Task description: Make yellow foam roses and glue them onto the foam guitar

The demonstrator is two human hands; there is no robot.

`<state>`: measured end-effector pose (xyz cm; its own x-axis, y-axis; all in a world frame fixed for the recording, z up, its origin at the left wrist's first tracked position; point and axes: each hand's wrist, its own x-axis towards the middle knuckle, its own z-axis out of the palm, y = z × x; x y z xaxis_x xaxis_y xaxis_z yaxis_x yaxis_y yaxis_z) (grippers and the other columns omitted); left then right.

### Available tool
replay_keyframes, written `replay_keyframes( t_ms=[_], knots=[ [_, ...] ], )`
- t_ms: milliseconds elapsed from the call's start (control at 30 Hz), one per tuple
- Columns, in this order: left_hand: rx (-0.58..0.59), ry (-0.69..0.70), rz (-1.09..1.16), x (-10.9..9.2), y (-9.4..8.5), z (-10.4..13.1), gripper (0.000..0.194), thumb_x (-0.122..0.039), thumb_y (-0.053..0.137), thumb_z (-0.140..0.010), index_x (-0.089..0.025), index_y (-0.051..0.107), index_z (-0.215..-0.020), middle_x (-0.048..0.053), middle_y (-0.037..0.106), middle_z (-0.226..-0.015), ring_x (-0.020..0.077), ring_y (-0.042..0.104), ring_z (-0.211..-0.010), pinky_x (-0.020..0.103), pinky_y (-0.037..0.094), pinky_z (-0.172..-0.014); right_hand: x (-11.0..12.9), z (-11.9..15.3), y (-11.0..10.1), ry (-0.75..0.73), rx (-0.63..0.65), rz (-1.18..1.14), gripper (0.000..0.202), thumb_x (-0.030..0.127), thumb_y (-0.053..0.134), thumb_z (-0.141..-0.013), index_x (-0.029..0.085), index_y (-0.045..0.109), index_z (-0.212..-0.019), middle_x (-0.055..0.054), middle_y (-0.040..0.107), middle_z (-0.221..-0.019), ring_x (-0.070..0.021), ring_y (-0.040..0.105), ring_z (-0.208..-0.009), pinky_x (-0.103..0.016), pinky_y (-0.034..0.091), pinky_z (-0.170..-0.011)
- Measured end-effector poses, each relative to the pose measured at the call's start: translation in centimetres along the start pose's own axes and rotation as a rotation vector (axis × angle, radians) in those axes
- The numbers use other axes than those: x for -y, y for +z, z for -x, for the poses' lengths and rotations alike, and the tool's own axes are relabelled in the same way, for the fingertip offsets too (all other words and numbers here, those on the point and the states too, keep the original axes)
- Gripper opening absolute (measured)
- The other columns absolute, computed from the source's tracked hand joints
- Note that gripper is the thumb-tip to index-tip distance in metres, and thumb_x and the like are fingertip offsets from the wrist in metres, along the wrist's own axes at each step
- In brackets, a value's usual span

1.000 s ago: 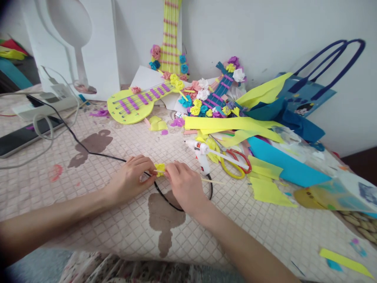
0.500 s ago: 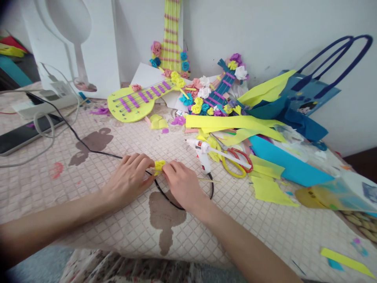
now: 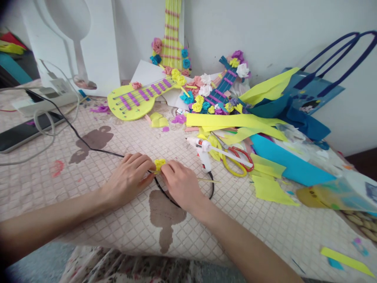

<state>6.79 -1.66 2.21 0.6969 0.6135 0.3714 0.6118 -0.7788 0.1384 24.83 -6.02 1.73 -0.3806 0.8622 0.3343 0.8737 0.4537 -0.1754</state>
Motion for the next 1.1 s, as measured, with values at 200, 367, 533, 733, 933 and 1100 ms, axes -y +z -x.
replay_keyframes(
  t_ms=[200,367,533,733,933,1100],
  knots=[
    [0.005,0.008,-0.009,-0.1,0.0,0.1,0.004,-0.016,0.050,-0.084,-0.016,0.053,-0.080,0.004,0.057,-0.081,0.0196,0.049,-0.079,0.033,0.036,-0.070,0.8,0.0,0.4,-0.058,-0.042,0.084,0.012,0.022,0.043,-0.091,0.018,0.055,-0.093,-0.005,0.059,-0.092,-0.0161,0.055,-0.078,-0.028,0.042,-0.062],
    [0.026,0.017,0.014,0.0,0.0,0.1,0.005,-0.016,0.051,-0.083,-0.016,0.054,-0.080,0.003,0.057,-0.078,0.0182,0.049,-0.076,0.032,0.036,-0.069,0.8,0.0,1.1,-0.078,-0.046,0.138,0.013,0.016,0.043,-0.090,0.018,0.055,-0.086,-0.004,0.058,-0.088,-0.0144,0.053,-0.072,-0.027,0.040,-0.059],
    [0.065,0.016,0.080,0.1,-0.4,0.0,0.011,-0.017,0.048,-0.087,-0.016,0.056,-0.080,0.003,0.058,-0.077,0.0175,0.052,-0.078,0.032,0.036,-0.071,0.5,0.1,1.4,-0.093,-0.073,0.139,0.013,0.016,0.045,-0.089,0.018,0.056,-0.083,-0.004,0.058,-0.087,-0.0135,0.052,-0.070,-0.026,0.038,-0.058],
    [0.100,0.015,0.110,0.1,-0.9,0.0,0.012,-0.016,0.047,-0.088,-0.015,0.056,-0.079,0.003,0.059,-0.080,0.0176,0.053,-0.079,0.032,0.037,-0.072,0.6,0.1,1.2,-0.092,-0.078,0.102,0.015,0.019,0.043,-0.091,0.018,0.056,-0.084,-0.003,0.058,-0.087,-0.0134,0.051,-0.072,-0.026,0.039,-0.060],
    [0.110,0.017,0.119,0.0,-0.9,0.0,0.009,-0.015,0.050,-0.086,-0.014,0.057,-0.080,0.004,0.059,-0.080,0.0177,0.052,-0.077,0.033,0.038,-0.071,0.6,0.1,1.1,-0.085,-0.055,0.094,0.015,0.023,0.043,-0.091,0.018,0.056,-0.086,-0.004,0.058,-0.088,-0.0141,0.052,-0.073,-0.027,0.040,-0.061],
    [0.127,0.017,0.177,0.5,-0.6,0.1,0.010,-0.017,0.050,-0.088,-0.014,0.057,-0.081,0.004,0.060,-0.081,0.0177,0.054,-0.079,0.033,0.040,-0.072,0.5,0.2,1.2,-0.105,-0.027,0.099,0.015,0.021,0.042,-0.093,0.018,0.056,-0.088,-0.003,0.058,-0.090,-0.0139,0.053,-0.075,-0.026,0.040,-0.062]
  ],
)
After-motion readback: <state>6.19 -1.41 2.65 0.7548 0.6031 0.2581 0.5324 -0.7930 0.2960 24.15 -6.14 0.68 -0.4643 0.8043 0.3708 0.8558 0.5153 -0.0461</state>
